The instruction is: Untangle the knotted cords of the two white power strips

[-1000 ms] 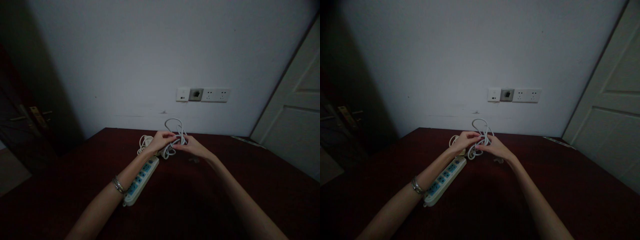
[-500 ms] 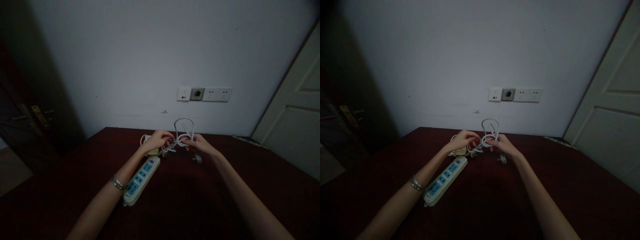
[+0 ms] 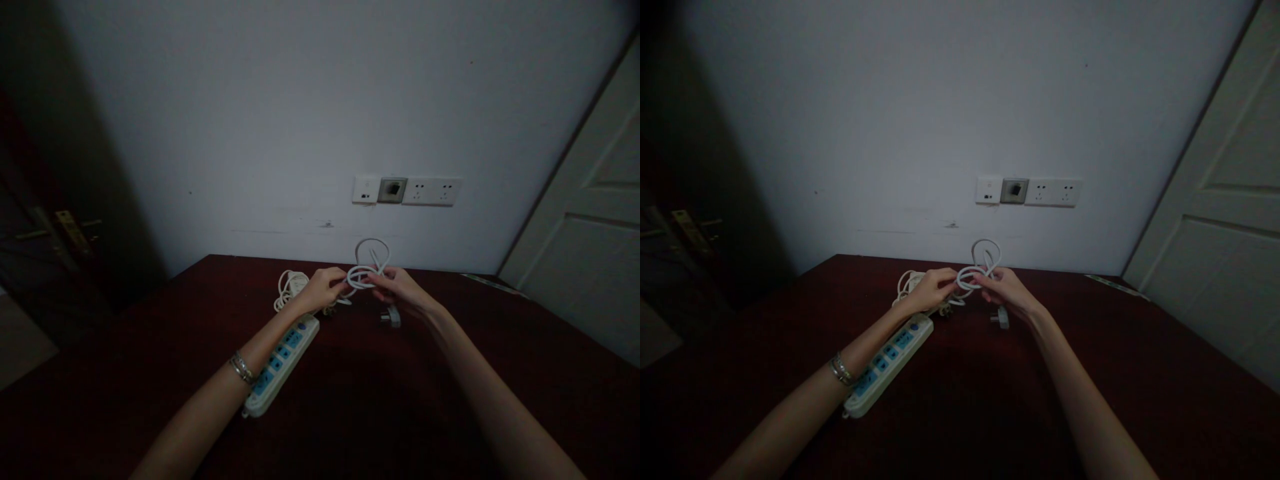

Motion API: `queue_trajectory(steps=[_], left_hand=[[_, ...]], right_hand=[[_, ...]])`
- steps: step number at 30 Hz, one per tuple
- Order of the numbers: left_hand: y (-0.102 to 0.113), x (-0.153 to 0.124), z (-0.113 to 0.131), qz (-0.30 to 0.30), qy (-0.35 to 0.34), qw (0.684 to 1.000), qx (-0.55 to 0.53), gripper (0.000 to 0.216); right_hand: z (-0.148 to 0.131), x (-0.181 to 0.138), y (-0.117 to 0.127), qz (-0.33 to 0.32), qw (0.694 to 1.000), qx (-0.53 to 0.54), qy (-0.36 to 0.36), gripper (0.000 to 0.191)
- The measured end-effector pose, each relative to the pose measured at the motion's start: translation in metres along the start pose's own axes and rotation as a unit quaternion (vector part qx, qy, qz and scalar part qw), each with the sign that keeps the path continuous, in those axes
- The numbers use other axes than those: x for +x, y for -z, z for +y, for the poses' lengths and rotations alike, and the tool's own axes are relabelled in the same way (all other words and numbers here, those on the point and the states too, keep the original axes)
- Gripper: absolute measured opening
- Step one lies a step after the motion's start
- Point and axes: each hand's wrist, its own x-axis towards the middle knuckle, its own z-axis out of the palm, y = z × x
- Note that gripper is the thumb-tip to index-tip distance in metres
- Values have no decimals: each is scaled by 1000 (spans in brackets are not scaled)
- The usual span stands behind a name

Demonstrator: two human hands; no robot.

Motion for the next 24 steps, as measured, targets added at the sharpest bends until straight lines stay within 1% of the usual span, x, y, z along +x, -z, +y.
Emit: queue_trajectory(steps=[3,4,5,6,8,11,13,15,20,24], left_hand=[[7,-1,-9,21,20,999,-15,19],[9,-1,-12,23,21,999,-20,18],[11,-2,-16,23,21,999,-25,18],[13,-2,-19,22,20,999,-29,18],[15,-3,-24,21,22,999,-31,18],[15,-3,-27,17,25,999,-20,17],[15,-2,-27,4,11,1000,1,17],[14,-2,-26,-14,-10,999,27,18],[14,-1,-21,-36,-29,997,61,19],[14,-1,-17,-82,-35,994,70,19]], right_hand=[[-9,-12,31,-28,999,-19,-20,43],[-12,-18,44,-11,999,-27,-34,41],[-16,-24,59,26,998,-22,-47,40],[-19,-31,73,68,997,-4,-45,39],[-24,-45,98,145,988,48,-26,34],[-32,-61,120,245,965,94,21,29],[-38,-67,124,284,951,105,59,26],[-45,-68,119,307,941,114,84,25],[-58,-61,99,323,921,160,146,16],[-64,-57,85,337,902,185,195,11]])
